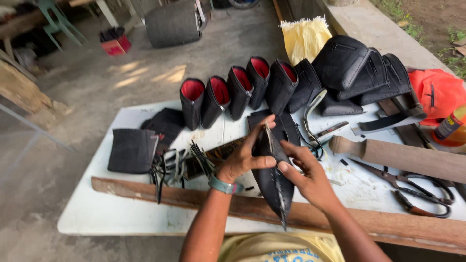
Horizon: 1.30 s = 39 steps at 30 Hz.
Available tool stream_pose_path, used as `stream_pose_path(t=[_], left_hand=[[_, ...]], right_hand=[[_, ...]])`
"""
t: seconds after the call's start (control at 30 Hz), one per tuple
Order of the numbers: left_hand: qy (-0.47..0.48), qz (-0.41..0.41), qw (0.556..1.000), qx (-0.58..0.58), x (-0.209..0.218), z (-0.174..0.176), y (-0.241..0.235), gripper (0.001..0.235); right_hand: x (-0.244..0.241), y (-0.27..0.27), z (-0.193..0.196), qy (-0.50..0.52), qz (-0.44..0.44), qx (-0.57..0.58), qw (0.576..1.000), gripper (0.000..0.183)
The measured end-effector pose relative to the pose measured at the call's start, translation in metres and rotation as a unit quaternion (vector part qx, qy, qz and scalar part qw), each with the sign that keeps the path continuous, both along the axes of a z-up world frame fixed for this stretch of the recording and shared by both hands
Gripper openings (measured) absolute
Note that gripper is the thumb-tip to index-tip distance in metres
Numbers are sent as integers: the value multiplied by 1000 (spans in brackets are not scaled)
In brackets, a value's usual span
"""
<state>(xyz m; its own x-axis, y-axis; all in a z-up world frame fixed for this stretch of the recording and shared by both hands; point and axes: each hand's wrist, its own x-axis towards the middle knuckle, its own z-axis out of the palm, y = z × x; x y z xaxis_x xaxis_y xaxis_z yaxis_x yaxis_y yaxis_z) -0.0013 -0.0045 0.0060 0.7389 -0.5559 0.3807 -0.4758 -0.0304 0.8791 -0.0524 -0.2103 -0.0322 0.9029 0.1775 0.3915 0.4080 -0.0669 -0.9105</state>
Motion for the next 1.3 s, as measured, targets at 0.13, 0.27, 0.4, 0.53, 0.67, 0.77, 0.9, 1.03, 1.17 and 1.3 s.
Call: stream_pose_path(t=[0.13, 0.27, 0.4, 0.53, 0.67, 0.77, 0.9, 1.03, 1.17, 1.3], left_hand=[[-16, 17, 1000, 17, -13, -9, -17, 109], [-85, 48, 995, 26, -15, -7, -29, 101], [-112, 64, 990, 60, -17, -5, -33, 99], [-79, 74, 991, 80, -17, -5, -38, 92], [-92, 120, 983, 107, -25, -10, -40, 81], [-118, 149, 973, 128, -29, -9, -42, 75], [-123, 131, 978, 107, -41, -9, -30, 75], [-146, 70, 985, 51, -49, -10, -19, 75], [-123, 57, 991, 15, -49, -12, -20, 76], [-95, 90, 991, 5, -52, -19, -20, 70]], right_hand=[[9, -16, 1, 10, 63, -12, 998, 79], [11, -10, 3, 21, 82, 29, 996, 75], [6, -11, -1, 35, 97, 86, 991, 76], [2, -12, -2, 34, 59, 33, 997, 76], [-3, -6, -9, 47, 43, 52, 997, 71], [-2, -1, -15, 34, 0, 44, 998, 68], [-9, -3, -22, 36, 4, 17, 999, 73], [1, -19, -12, -1, 133, 27, 991, 87], [1, -15, -7, -3, 152, 5, 988, 91], [-7, -11, -11, -9, 125, -36, 991, 84]])
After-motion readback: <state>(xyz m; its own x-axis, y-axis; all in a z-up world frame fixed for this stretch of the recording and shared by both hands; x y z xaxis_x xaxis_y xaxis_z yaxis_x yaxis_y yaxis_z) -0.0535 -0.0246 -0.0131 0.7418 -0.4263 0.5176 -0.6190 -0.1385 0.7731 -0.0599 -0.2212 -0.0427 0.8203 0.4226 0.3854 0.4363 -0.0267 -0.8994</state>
